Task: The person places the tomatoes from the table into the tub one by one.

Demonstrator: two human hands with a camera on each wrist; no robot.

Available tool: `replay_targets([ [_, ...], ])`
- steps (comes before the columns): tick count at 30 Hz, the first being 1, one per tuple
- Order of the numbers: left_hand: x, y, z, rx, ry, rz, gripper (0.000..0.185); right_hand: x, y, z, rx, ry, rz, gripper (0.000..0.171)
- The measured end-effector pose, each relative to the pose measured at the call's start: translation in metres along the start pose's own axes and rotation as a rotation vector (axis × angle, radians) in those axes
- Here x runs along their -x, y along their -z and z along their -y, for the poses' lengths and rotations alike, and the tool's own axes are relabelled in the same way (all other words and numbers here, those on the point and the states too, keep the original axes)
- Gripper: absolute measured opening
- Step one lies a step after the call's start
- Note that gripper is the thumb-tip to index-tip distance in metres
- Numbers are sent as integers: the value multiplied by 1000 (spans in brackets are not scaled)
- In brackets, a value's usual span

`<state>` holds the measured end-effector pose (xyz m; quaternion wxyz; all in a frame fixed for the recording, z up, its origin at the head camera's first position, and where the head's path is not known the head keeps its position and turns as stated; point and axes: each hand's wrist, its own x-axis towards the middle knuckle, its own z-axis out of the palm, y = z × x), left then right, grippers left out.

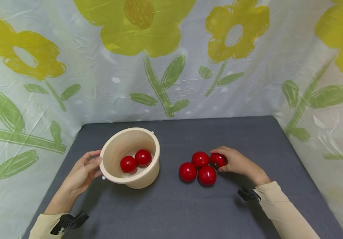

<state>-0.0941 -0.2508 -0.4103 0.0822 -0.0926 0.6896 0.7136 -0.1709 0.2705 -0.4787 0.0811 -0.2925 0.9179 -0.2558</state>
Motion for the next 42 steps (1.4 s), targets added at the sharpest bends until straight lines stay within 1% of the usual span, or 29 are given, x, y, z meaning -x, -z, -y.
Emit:
replay_targets([
  [6,-1,0,1,-1,-7,3,35,-4,9,7,72,14,-1,68],
  [12,-1,0,1,-2,2,-2,38,-12,25,17,99,7,-2,68],
  [16,-1,0,1,-3,-1,-1,36,-20,37,30,101,22,-12,67],
  [22,-1,1,3,5,-5,4,28,-38,54,59,102,68,-5,65],
  [26,-1,0,4,5,-5,3,28,-51,63,78,114,106,-5,65],
  [30,-1,0,5,-9,0,1,30,-66,67,97,129,150,10,66],
  [36,0,0,4,-18,2,-8,30,-91,73,129,118,227,37,66],
  [42,0,0,4,-11,-6,1,29,-117,75,158,146,311,37,65],
])
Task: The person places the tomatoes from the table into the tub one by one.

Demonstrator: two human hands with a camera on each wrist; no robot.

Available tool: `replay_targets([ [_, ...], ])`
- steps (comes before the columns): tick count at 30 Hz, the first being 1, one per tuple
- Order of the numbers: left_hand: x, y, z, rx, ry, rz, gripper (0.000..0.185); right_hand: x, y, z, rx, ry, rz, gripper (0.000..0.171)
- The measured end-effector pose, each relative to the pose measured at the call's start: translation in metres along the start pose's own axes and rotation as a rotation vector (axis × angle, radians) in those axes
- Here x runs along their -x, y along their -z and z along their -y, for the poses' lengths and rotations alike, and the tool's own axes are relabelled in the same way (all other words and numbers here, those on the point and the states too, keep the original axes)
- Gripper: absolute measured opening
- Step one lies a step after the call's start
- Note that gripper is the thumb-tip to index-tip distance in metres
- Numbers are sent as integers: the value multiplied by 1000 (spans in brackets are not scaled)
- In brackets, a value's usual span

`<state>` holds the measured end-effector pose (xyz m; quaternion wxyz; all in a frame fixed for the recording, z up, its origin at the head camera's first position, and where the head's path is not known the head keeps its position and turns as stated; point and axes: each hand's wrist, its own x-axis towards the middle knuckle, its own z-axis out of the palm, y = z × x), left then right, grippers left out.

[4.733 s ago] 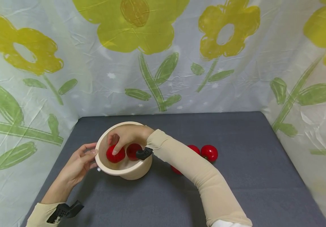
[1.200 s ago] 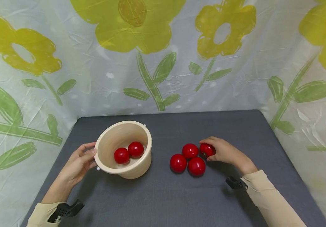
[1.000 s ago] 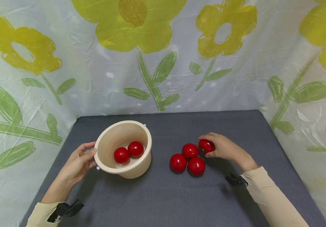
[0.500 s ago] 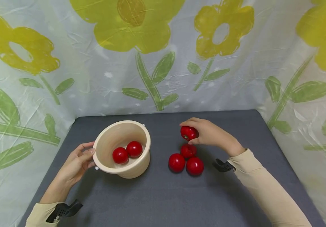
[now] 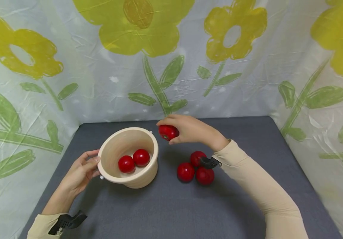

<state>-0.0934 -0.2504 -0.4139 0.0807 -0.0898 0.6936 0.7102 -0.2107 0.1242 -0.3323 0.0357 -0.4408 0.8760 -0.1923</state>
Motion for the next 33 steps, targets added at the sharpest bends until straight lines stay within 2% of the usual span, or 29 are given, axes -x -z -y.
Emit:
replay_targets([
  [7,0,1,1,17,-3,7,28,-41,-1,18,-87,85,17,63],
  [18,1,2,-1,18,0,2,32,-94,-21,36,-389,213,92,62],
  [26,1,2,0,29,-6,19,29,-120,-36,48,-523,167,226,66],
  [33,0,2,1,25,1,24,30,-134,-52,54,-488,152,339,66],
])
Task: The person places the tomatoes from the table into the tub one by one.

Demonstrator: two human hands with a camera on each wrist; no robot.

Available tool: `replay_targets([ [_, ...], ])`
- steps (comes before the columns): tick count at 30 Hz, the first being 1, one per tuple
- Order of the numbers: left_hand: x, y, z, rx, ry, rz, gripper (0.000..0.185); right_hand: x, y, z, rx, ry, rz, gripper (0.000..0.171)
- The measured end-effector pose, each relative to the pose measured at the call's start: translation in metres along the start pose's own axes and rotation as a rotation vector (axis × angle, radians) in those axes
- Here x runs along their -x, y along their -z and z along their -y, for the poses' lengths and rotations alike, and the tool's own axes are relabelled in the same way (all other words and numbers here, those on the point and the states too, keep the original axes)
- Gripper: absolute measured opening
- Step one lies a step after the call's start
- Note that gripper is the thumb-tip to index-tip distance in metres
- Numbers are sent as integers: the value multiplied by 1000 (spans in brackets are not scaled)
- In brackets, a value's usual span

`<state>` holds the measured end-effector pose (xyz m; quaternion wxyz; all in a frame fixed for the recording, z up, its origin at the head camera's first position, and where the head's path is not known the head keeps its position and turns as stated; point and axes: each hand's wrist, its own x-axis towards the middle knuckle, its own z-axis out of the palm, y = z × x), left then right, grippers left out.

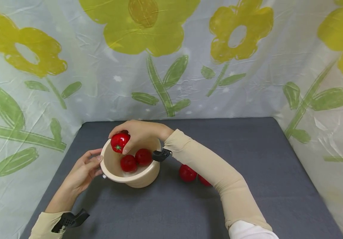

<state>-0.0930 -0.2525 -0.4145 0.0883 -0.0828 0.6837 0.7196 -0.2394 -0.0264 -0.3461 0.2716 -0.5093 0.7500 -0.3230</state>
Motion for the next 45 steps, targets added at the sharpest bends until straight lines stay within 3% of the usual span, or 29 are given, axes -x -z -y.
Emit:
replay_targets([
  [9,1,0,0,-17,0,-4,32,-11,-11,-4,38,-50,72,63],
  [16,1,0,-1,-40,1,-13,34,-17,-20,-8,8,-94,111,61],
  [24,1,-1,0,-28,7,-9,31,-18,-29,-13,-64,-41,124,57],
  [32,1,-2,-1,-16,6,-10,30,-19,-26,-14,-107,-58,142,56],
  [38,0,-2,0,6,5,-5,27,-17,-23,-13,-76,-65,135,56],
  [45,0,-2,-1,23,4,-2,30,-7,-4,-3,-59,8,70,55],
])
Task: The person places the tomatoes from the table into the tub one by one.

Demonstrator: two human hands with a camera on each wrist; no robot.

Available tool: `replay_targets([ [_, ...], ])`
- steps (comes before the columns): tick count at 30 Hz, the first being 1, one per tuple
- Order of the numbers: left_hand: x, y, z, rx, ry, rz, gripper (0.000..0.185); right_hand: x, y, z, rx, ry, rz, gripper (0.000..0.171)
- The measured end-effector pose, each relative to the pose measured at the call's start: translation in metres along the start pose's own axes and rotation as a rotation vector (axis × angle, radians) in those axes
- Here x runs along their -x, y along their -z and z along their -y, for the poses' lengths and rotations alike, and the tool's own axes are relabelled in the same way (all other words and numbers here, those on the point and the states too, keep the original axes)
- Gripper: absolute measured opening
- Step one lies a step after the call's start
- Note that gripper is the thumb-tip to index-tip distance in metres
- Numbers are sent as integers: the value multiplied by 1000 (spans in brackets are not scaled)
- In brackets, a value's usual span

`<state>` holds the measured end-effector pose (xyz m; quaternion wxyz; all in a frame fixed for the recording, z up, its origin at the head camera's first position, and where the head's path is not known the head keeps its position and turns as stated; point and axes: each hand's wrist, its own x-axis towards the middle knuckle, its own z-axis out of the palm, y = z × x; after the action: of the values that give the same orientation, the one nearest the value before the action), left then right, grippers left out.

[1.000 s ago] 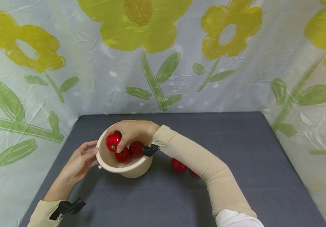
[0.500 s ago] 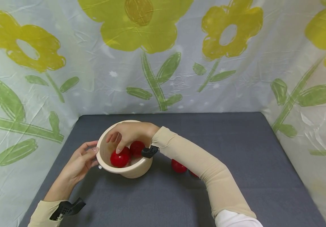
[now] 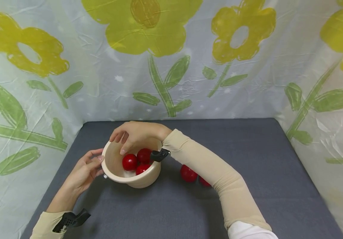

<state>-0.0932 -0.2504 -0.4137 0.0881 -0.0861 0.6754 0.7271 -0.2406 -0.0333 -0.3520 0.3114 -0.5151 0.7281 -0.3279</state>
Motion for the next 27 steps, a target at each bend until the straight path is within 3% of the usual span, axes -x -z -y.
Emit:
replay_targets([
  [6,0,-1,-1,-4,7,-19,33,24,12,-1,-5,17,-49,60],
  [15,-1,-1,0,-31,0,-34,38,100,23,-19,4,-23,-208,59],
  [21,0,-1,1,-16,-6,-26,34,151,14,-37,22,-136,-289,62],
  [27,-1,-1,2,-17,-1,-27,29,187,-7,-64,132,-213,-346,59],
])
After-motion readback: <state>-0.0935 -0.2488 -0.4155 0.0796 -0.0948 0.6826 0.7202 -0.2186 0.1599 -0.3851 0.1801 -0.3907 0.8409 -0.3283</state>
